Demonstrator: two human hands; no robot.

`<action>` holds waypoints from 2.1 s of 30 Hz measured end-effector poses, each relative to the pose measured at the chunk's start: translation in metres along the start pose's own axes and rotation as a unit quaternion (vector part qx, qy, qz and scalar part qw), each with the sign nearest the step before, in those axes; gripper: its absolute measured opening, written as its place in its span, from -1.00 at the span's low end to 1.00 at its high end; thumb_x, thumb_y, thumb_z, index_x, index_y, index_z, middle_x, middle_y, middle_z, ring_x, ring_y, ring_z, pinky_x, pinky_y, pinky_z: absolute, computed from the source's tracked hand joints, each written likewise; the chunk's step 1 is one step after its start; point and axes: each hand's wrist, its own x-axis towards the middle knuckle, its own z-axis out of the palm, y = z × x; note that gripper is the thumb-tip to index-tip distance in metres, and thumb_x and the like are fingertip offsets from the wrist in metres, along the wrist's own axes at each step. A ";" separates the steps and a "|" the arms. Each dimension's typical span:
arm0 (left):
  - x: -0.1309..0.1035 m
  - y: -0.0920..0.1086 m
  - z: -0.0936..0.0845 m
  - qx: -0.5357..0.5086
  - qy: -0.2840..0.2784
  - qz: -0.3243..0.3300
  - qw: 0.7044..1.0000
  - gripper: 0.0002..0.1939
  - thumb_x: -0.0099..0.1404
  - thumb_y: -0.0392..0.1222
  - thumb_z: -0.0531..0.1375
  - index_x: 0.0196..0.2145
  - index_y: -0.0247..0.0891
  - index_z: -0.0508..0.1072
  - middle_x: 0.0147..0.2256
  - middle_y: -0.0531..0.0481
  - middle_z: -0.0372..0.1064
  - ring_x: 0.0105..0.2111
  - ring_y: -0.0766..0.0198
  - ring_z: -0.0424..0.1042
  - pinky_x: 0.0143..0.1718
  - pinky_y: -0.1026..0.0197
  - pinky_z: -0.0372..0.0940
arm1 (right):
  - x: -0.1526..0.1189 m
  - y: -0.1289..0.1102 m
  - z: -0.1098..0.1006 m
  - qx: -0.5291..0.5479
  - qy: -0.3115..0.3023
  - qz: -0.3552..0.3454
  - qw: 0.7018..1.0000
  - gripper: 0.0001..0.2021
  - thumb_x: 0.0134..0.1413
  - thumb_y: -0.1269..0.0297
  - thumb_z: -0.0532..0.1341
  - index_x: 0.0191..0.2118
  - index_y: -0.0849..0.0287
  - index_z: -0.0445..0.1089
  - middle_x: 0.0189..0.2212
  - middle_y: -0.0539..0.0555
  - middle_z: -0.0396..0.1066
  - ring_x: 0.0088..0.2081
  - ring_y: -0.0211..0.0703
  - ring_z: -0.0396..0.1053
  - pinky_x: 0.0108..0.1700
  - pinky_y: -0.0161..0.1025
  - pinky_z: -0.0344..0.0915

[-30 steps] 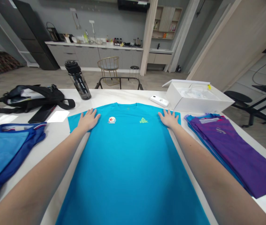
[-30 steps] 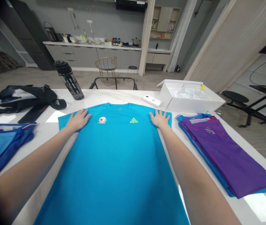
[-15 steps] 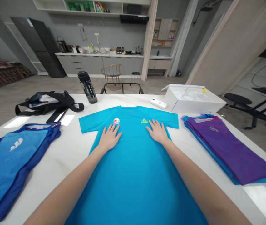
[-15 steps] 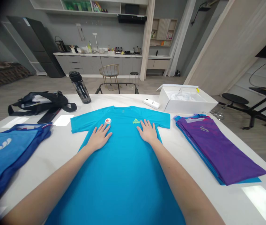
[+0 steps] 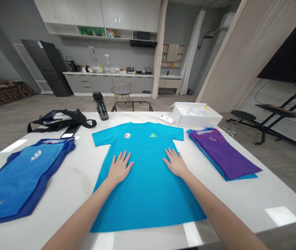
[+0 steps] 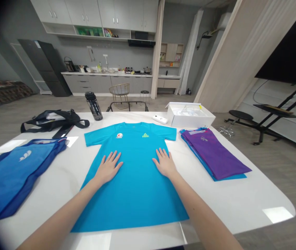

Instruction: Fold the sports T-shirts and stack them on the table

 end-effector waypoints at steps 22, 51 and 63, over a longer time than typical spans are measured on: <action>-0.154 0.027 -0.017 0.002 0.036 0.054 0.998 -0.37 0.52 0.19 -0.14 0.43 -0.03 0.06 0.45 -0.02 -0.17 0.43 0.00 -0.09 0.39 -0.23 -0.10 | -0.168 -0.036 -0.004 0.056 -0.009 -0.107 0.993 -0.35 0.41 -0.20 -0.20 0.48 -0.10 -0.12 0.48 -0.04 -0.22 0.48 0.05 -0.27 0.43 0.26 -0.24; -0.199 0.014 -0.002 0.013 0.026 0.023 0.999 -0.30 0.47 0.20 -0.05 0.46 0.12 -0.15 0.43 0.07 -0.12 0.42 -0.07 -0.03 0.36 -0.34 -0.02 | -0.195 -0.012 0.008 0.051 -0.018 -0.083 0.995 -0.33 0.36 -0.20 -0.04 0.48 -0.20 -0.12 0.46 -0.06 -0.15 0.46 0.20 -0.17 0.41 0.37 -0.16; -0.086 0.011 -0.050 -0.055 0.007 0.096 0.994 -0.53 0.53 0.04 -0.09 0.19 -0.07 0.44 0.24 -0.01 0.35 0.20 0.11 0.37 0.22 0.02 0.29 | -0.106 0.000 -0.027 0.088 0.051 -0.108 0.989 -0.49 0.40 -0.08 -0.01 0.25 0.05 0.37 0.32 0.17 0.24 0.31 0.12 0.21 0.28 0.10 0.22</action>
